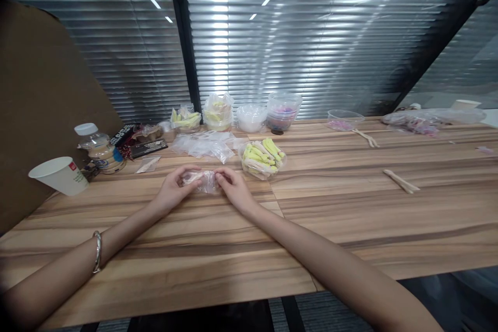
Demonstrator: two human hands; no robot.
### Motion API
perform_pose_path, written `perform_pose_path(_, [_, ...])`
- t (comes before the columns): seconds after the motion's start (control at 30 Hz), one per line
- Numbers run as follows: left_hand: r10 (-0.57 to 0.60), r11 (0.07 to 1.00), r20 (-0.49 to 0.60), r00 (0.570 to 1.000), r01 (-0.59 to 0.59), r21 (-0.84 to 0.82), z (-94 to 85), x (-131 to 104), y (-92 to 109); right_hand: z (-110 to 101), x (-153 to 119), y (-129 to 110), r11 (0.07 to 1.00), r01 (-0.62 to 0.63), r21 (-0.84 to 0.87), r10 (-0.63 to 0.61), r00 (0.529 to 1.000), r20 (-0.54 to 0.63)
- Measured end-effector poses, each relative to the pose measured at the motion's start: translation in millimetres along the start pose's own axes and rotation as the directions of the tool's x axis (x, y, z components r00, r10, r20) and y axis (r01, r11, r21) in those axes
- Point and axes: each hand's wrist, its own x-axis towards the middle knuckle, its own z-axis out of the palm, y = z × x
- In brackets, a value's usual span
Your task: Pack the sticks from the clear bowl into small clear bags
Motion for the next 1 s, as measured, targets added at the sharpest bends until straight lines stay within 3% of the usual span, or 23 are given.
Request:
perform_pose_path(0.3, [0.016, 0.999, 0.049, 0.999, -0.018, 0.051, 0.8, -1.7, -0.7, 3.6, -3.6, -2.4, 0.994, -0.081, -0.067, 0.081, 0.997, -0.004])
perform_pose_path(0.8, [-0.030, 0.999, 0.063, 0.998, 0.032, -0.030, -1.1, -1.7, 0.4, 2.1, -3.6, -4.4, 0.998, 0.005, -0.058, -0.004, 1.000, 0.024])
perform_pose_path(1.0, [-0.048, 0.998, 0.072, 0.996, 0.052, -0.048, 0.5, -1.3, 0.1, 2.5, -5.4, -6.3, 0.987, 0.013, -0.162, -0.014, 1.000, -0.008])
